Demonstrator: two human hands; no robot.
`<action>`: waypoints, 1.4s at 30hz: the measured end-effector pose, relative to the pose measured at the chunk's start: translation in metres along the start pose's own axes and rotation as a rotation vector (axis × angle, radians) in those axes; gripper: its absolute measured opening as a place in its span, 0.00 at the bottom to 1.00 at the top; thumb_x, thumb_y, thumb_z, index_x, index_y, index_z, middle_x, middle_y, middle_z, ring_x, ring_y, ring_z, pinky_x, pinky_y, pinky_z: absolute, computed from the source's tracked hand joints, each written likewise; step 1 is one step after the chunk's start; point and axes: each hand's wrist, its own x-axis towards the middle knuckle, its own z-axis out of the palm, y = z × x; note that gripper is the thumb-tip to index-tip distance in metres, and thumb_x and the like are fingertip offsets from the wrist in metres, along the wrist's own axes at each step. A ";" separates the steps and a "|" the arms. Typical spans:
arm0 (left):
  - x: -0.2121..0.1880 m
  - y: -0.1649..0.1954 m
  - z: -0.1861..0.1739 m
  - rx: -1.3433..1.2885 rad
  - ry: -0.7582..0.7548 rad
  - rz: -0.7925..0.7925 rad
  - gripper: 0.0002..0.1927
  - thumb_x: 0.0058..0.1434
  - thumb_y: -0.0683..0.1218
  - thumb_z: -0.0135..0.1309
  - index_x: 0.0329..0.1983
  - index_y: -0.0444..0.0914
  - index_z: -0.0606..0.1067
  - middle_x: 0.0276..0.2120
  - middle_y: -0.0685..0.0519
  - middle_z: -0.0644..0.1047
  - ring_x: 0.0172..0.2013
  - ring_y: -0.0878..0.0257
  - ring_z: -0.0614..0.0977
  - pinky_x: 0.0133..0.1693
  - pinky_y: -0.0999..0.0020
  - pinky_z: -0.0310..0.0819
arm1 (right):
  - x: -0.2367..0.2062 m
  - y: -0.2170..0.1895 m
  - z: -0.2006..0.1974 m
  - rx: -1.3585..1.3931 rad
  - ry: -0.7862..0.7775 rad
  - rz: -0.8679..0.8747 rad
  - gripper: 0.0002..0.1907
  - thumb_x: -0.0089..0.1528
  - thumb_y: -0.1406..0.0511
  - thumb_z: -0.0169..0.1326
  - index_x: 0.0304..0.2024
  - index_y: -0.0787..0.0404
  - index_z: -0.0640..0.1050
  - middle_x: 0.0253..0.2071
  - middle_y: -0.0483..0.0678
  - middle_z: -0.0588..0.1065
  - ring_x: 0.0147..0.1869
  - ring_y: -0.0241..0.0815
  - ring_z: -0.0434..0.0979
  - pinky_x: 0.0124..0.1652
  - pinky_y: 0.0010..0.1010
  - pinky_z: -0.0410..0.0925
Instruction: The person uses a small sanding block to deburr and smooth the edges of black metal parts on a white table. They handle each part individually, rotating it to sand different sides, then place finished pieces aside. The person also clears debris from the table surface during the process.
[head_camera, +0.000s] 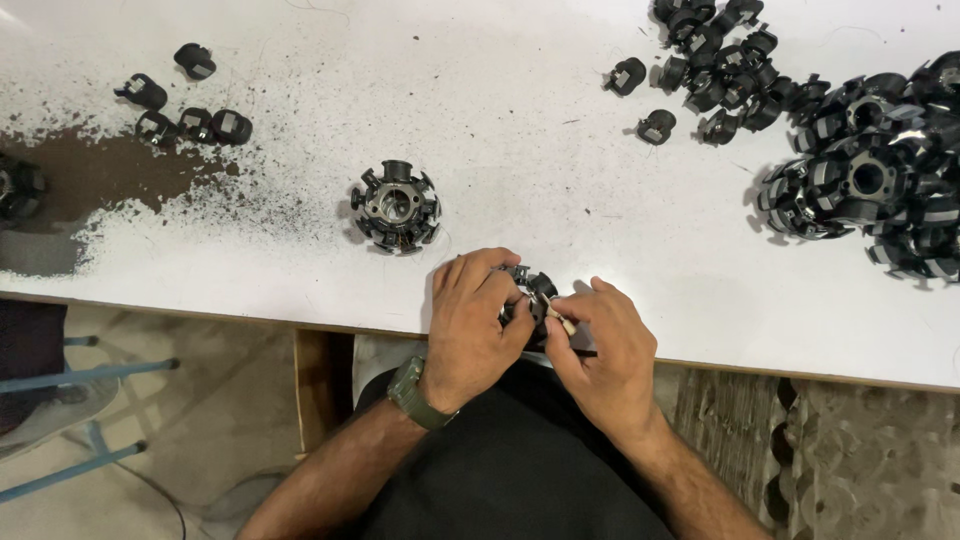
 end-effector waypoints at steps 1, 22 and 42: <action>0.000 0.000 0.000 -0.001 0.001 0.004 0.06 0.54 0.40 0.60 0.30 0.38 0.74 0.53 0.49 0.76 0.55 0.53 0.75 0.60 0.50 0.60 | 0.000 0.000 0.000 0.000 -0.007 0.005 0.10 0.59 0.71 0.63 0.42 0.61 0.77 0.36 0.47 0.78 0.40 0.45 0.81 0.63 0.50 0.71; -0.006 0.003 -0.007 -0.014 -0.022 -0.006 0.06 0.57 0.42 0.63 0.38 0.37 0.80 0.56 0.48 0.76 0.57 0.52 0.76 0.59 0.50 0.66 | -0.010 0.002 0.004 0.013 0.023 -0.026 0.12 0.59 0.73 0.63 0.44 0.60 0.77 0.40 0.48 0.79 0.46 0.46 0.82 0.62 0.50 0.72; -0.003 0.004 -0.007 0.049 -0.079 -0.046 0.06 0.57 0.42 0.63 0.37 0.36 0.81 0.56 0.47 0.76 0.55 0.52 0.76 0.56 0.51 0.68 | -0.007 0.000 0.006 -0.008 0.027 -0.043 0.13 0.59 0.74 0.63 0.44 0.62 0.76 0.40 0.49 0.79 0.47 0.47 0.82 0.61 0.48 0.73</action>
